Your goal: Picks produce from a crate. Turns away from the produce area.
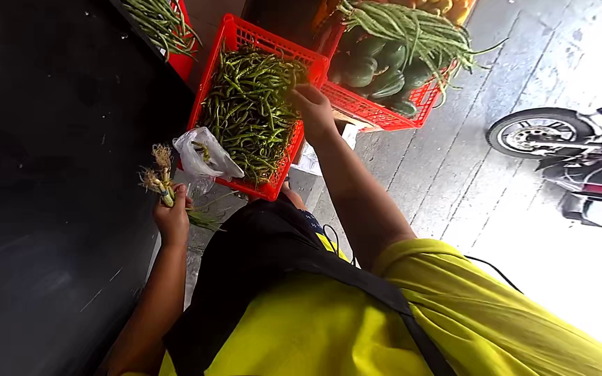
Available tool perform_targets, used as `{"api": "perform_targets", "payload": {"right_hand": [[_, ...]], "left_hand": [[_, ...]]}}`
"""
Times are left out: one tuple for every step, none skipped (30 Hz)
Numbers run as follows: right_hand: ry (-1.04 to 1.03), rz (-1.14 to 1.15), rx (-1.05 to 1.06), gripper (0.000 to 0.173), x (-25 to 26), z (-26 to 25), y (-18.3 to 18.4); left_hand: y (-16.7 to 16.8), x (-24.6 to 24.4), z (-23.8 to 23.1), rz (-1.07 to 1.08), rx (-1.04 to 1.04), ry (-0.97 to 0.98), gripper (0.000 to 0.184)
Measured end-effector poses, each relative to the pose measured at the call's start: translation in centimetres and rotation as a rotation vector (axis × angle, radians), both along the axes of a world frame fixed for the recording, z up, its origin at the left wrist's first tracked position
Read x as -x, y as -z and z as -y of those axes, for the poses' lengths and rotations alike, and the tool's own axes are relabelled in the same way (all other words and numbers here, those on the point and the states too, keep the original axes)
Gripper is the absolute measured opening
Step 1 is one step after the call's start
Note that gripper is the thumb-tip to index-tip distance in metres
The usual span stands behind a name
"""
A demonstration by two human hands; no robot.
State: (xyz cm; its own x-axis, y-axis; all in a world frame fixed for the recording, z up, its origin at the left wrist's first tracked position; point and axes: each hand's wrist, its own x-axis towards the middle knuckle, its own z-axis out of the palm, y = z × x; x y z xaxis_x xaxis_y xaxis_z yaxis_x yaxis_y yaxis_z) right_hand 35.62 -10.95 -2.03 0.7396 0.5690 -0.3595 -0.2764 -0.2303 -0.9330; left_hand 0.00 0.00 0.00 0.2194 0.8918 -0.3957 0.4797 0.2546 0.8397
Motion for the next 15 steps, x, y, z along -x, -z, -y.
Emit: {"api": "perform_targets", "payload": {"right_hand": [[0.028, -0.125, -0.097, 0.026, 0.8, -0.3, -0.1], [0.055, -0.247, -0.177, 0.025, 1.4, -0.6, -0.2], [0.087, -0.347, -0.228, 0.024, 1.8, -0.8, -0.2], [0.122, -0.417, -0.251, 0.025, 2.1, -1.0, -0.1], [0.147, -0.458, -0.251, 0.025, 2.3, -1.0, 0.0], [0.15, -0.479, -0.238, 0.028, 2.4, -1.0, 0.2], [0.144, -0.492, -0.221, 0.029, 2.5, -0.9, 0.3], [0.132, -0.492, -0.197, 0.03, 2.7, -0.9, 0.4], [0.111, -0.499, -0.183, 0.029, 2.9, -0.8, 0.4], [0.087, -0.51, -0.18, 0.029, 3.1, -0.7, 0.4], [0.059, -0.515, -0.178, 0.029, 3.4, -0.6, 0.4], [0.036, -0.513, -0.168, 0.028, 3.6, -0.6, 0.3], [0.008, -0.507, -0.148, 0.028, 4.0, -0.7, 0.3], [-0.03, -0.495, -0.119, 0.027, 4.5, -0.8, 0.2], [-0.073, -0.48, -0.077, 0.027, 5.1, -1.1, 0.1]], "left_hand": [[0.0, -0.1, -0.1, 0.0, 0.003, -0.002, 0.02], [0.1, -0.3, -0.2, 0.006, 0.009, -0.009, 0.02], [0.1, -0.4, -0.3, 0.012, 0.013, -0.01, 0.021], [0.1, -0.5, -0.3, 0.014, 0.015, -0.006, 0.021], [0.2, -0.5, -0.4, 0.019, 0.015, 0.002, 0.022], [0.2, -0.7, -0.4, 0.02, 0.015, 0.009, 0.022], [0.3, -0.8, -0.4, 0.021, 0.016, 0.013, 0.022], [0.3, -0.9, -0.4, 0.022, 0.017, 0.015, 0.022], [0.2, -0.9, -0.4, 0.021, 0.019, 0.015, 0.021], [0.2, -1.0, -0.3, 0.022, 0.023, 0.017, 0.021], [0.2, -1.1, -0.3, 0.028, 0.032, 0.017, 0.021], [0.2, -1.2, -0.3, 0.037, 0.042, 0.01, 0.021], [0.2, -1.4, -0.4, 0.047, 0.053, -0.005, 0.02], [0.3, -1.6, -0.4, 0.056, 0.066, -0.016, 0.02], [0.4, -1.7, -0.6, 0.063, 0.074, -0.019, 0.02]]}}
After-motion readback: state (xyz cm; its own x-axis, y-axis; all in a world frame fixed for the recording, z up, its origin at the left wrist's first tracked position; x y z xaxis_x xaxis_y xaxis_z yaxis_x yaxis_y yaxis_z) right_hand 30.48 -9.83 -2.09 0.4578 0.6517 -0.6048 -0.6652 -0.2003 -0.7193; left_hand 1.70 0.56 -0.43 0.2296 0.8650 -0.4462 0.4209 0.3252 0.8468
